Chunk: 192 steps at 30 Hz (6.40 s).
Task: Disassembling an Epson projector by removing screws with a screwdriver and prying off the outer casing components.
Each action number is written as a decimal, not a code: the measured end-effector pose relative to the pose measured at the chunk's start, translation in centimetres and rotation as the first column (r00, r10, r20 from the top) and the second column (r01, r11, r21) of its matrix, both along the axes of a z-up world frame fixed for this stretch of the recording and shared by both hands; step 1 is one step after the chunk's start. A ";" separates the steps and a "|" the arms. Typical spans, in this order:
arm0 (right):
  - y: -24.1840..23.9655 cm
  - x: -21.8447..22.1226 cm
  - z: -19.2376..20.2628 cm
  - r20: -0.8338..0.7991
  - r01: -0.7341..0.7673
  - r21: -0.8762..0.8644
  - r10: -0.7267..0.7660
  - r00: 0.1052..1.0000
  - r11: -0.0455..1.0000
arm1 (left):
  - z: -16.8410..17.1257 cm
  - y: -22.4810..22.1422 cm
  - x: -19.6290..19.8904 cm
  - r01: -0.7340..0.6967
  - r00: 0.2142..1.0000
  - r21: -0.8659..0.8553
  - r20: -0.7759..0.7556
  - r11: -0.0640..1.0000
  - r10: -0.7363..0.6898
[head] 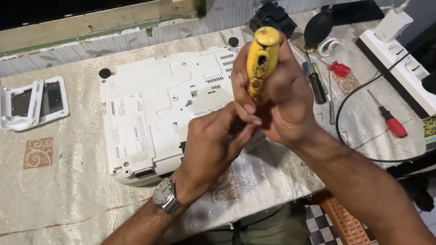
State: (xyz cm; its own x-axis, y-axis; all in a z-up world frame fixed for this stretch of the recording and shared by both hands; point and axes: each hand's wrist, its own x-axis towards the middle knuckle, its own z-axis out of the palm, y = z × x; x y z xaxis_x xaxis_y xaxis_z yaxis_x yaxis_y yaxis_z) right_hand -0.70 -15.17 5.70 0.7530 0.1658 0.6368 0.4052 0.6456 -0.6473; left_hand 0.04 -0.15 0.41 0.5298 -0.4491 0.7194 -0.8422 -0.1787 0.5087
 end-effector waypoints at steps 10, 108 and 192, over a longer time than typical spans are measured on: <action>-1.0 -0.3 0.2 -0.188 0.022 -0.220 -0.065 0.980 0.975 | 0.8 1.6 0.6 0.244 0.953 0.185 -0.228 0.952 -0.200; -10.0 1.7 -5.6 0.434 0.666 -0.372 -0.513 0.741 0.647 | 1.6 -4.0 3.1 0.202 0.955 0.244 -0.264 0.948 -0.136; -10.2 1.5 -4.7 0.225 0.345 -0.412 -0.273 0.935 0.843 | 2.9 -5.1 2.0 0.200 0.897 0.143 -0.424 0.969 -0.123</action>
State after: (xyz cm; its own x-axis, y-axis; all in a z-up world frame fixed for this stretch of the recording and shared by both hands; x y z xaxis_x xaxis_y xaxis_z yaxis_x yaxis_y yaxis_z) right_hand 0.76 -25.34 1.02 0.7123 0.2287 0.6636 0.6520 0.1342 -0.7462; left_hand 2.00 -5.28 3.27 0.6686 -0.6537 0.3545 -0.5911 -0.1778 0.7868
